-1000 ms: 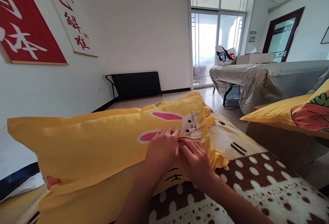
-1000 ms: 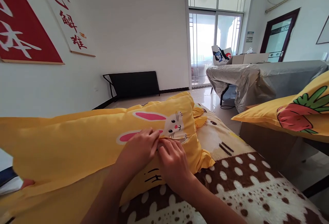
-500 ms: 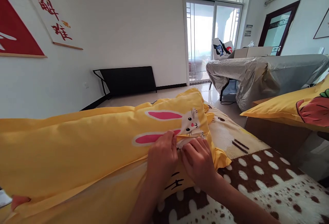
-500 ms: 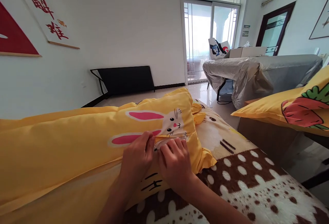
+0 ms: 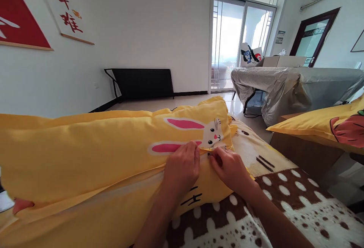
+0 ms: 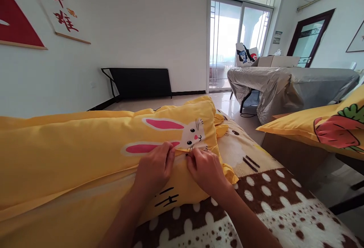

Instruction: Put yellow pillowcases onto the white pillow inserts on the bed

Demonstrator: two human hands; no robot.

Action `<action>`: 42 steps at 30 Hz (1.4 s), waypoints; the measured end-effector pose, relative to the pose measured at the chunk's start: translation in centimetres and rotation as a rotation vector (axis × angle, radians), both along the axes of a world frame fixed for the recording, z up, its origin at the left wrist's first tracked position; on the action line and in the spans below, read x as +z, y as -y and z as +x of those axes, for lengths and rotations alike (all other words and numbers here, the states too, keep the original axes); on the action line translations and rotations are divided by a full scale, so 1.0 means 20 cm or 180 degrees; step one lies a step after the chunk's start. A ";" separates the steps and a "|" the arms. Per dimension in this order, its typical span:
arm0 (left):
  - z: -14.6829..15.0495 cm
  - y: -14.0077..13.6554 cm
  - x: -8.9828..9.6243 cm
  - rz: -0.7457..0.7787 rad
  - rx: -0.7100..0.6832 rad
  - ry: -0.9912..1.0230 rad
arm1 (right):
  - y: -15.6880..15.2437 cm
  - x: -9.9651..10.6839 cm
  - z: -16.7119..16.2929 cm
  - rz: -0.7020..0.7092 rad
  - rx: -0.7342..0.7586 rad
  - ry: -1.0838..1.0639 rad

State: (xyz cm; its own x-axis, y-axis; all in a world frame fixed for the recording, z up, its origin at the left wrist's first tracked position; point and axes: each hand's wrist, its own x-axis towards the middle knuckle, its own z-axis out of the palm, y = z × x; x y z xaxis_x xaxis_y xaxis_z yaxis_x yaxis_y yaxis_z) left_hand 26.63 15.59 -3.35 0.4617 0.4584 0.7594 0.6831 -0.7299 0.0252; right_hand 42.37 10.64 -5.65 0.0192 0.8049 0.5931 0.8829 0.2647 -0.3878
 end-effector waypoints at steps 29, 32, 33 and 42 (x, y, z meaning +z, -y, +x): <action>0.13 0.03 -0.09 0.0293 -0.0033 0.0033 | 0.08 0.06 0.07 -0.0406 0.0442 0.0037; 0.13 0.03 -0.09 0.0259 0.0009 -0.0013 | 0.08 0.07 0.09 -0.0492 0.0358 0.0058; 0.13 0.03 -0.09 0.0257 0.0011 -0.0025 | 0.08 0.07 0.09 -0.0518 0.0320 0.0060; 0.07 0.03 -0.05 0.0377 -0.0617 -0.0532 | 0.08 0.12 0.19 -0.0736 0.0489 0.0126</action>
State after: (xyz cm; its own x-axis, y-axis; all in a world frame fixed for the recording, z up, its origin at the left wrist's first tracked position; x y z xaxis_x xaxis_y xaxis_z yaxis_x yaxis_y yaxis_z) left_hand 28.06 15.03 -4.32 0.6555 0.2619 0.7083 0.5179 -0.8385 -0.1693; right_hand 46.21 9.06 -3.28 -0.1330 0.9106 0.3912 0.8550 0.3051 -0.4195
